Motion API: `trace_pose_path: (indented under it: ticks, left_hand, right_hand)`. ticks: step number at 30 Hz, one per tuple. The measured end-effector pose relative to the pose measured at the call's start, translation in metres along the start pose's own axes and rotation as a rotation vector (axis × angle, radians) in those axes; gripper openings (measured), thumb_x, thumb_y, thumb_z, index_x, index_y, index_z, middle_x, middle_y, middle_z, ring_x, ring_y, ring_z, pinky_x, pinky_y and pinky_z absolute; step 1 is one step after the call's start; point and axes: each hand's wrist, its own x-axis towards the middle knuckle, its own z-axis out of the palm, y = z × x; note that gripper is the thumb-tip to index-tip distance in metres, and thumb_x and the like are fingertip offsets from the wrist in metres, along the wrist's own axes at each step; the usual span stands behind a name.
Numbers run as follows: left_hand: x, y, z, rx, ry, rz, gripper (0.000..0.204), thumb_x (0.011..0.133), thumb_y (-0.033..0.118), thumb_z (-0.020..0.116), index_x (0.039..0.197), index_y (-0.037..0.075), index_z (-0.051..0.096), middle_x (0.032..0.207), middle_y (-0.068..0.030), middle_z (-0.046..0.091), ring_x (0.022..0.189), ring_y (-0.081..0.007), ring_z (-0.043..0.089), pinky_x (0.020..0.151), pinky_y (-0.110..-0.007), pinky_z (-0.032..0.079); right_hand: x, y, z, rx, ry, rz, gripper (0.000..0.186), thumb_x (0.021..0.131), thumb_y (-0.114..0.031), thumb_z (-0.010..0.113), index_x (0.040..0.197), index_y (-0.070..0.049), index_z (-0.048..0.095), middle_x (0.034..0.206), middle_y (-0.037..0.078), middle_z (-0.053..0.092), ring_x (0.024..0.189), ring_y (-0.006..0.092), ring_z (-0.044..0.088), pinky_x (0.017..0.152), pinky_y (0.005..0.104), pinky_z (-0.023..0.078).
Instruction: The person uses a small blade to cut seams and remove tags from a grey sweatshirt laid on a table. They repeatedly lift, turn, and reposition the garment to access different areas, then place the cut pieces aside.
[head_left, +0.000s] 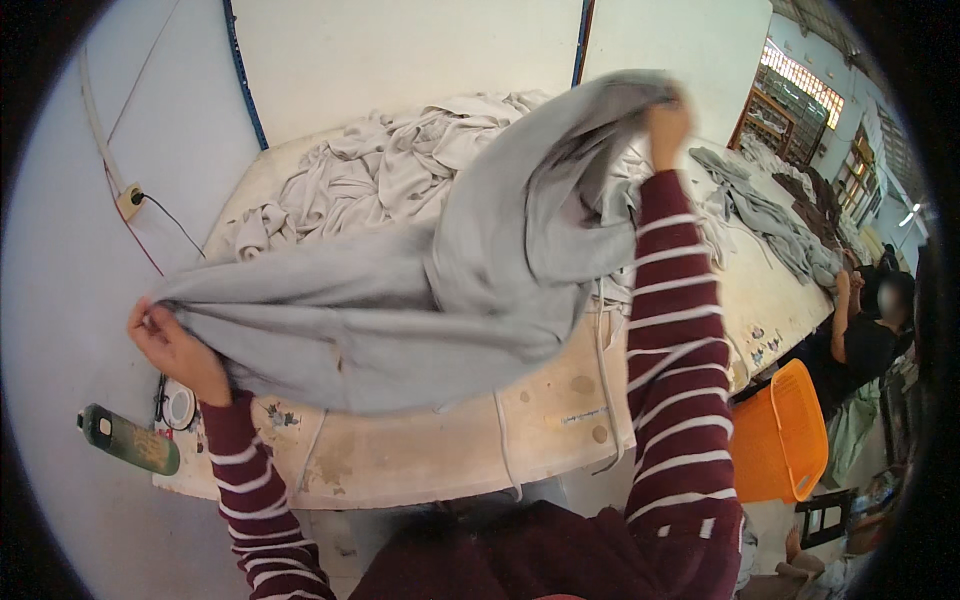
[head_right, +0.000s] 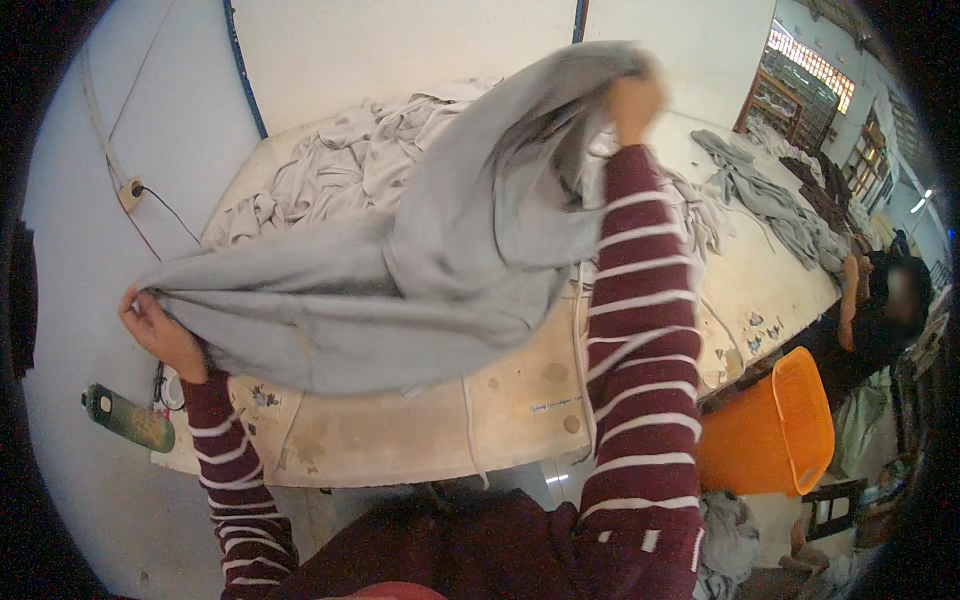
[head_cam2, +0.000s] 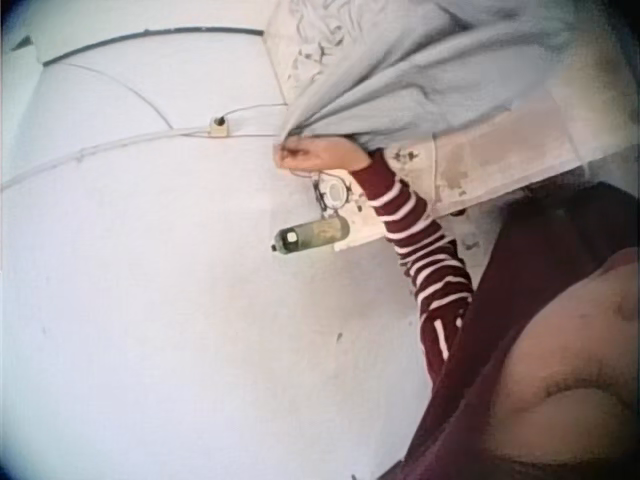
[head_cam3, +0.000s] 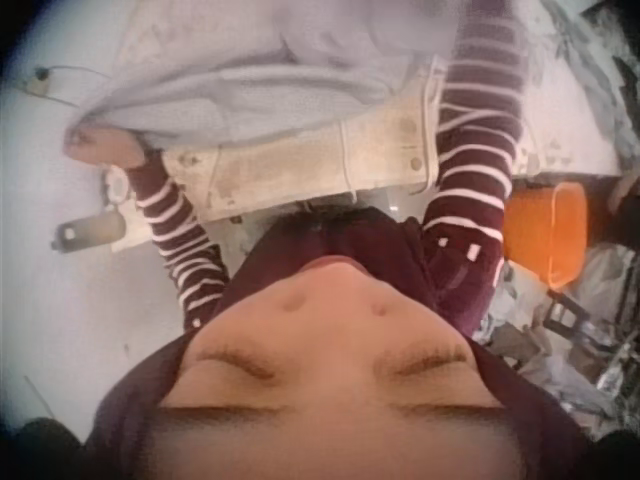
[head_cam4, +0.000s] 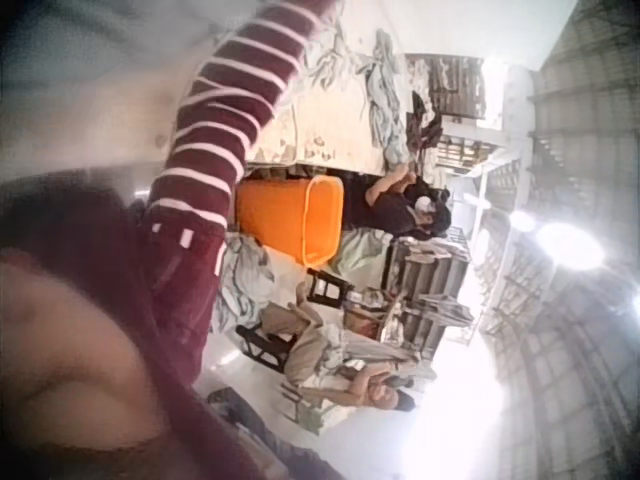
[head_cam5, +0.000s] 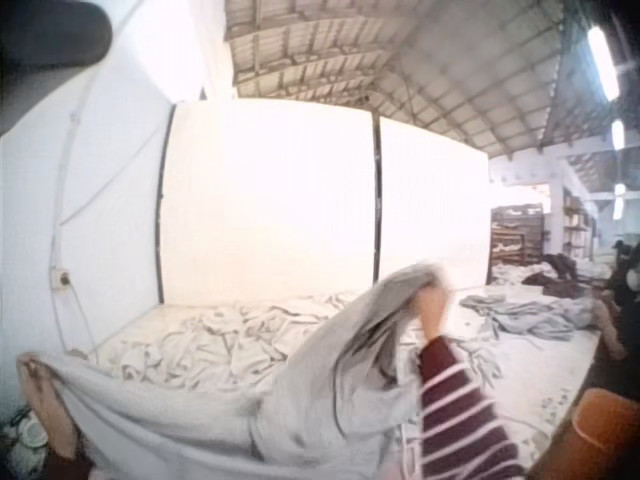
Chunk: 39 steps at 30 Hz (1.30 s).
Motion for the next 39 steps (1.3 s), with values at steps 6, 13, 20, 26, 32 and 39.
trace_pose_path:
  ticks: [6,13,20,26,32,39]
  left_hand:
    - [-0.025,-0.112,-0.058,0.153,-0.043,-0.214,0.028,0.099,0.018,0.047,0.118,-0.002,0.048,0.116,-0.0114,0.052,0.108,-0.0206,0.049,0.099,-0.032,0.036]
    - [-0.066,-0.111,-0.063,0.422,-0.428,-0.080,0.038,0.079,-0.003,0.053,0.117,0.001,0.053,0.118,-0.0120,0.054,0.109,-0.0227,0.050,0.098,-0.033,0.036]
    - [-0.124,0.019,0.056,-0.060,-1.054,0.093,0.054,0.075,0.017,0.070,0.123,0.004,0.050,0.122,-0.0132,0.053,0.117,-0.0299,0.050,0.103,-0.040,0.035]
    - [-0.194,0.069,0.090,0.090,-1.711,0.191,0.061,0.075,0.014,0.067,0.132,0.013,0.047,0.123,-0.0138,0.056,0.120,-0.0305,0.048,0.112,-0.045,0.025]
    - [-0.158,0.053,0.050,-0.082,-1.457,0.229,0.044,0.065,-0.004,0.054,0.107,0.008,0.062,0.107,-0.0133,0.062,0.107,-0.0324,0.055,0.097,-0.043,0.042]
    - [-0.045,0.010,0.071,0.237,-0.835,0.443,0.053,0.067,-0.009,0.047,0.113,0.012,0.062,0.109,-0.0149,0.061,0.104,-0.0330,0.058,0.089,-0.041,0.046]
  right_hand:
    - [-0.025,0.171,-0.201,0.027,-0.081,0.330,0.015,0.082,-0.010,0.052,0.080,0.004,0.057,0.060,0.003,0.050,0.052,0.0128,0.045,0.047,0.0320,0.035]
    - [-0.142,0.230,-0.321,-0.481,-0.451,0.480,0.045,0.075,-0.002,0.056,0.119,-0.002,0.061,0.092,0.015,0.068,0.090,0.0222,0.066,0.083,0.0324,0.049]
    - [-0.150,0.104,-0.206,0.077,-0.896,0.264,0.052,0.066,0.006,0.053,0.115,-0.005,0.063,0.112,0.009,0.066,0.108,0.0212,0.060,0.094,0.0305,0.044]
    - [-0.179,0.068,-0.170,-0.356,-1.343,0.064,0.046,0.067,-0.001,0.059,0.109,-0.016,0.067,0.112,0.011,0.065,0.105,0.0310,0.060,0.088,0.0369,0.048]
    - [-0.162,0.102,-0.203,-0.668,-1.170,0.105,0.035,0.066,-0.009,0.066,0.100,-0.016,0.069,0.100,0.010,0.067,0.100,0.0300,0.062,0.083,0.0405,0.049]
    - [-0.117,0.049,-0.174,-0.670,-0.752,-0.045,0.028,0.074,-0.028,0.067,0.100,-0.015,0.068,0.094,0.012,0.067,0.089,0.0327,0.064,0.075,0.0446,0.049]
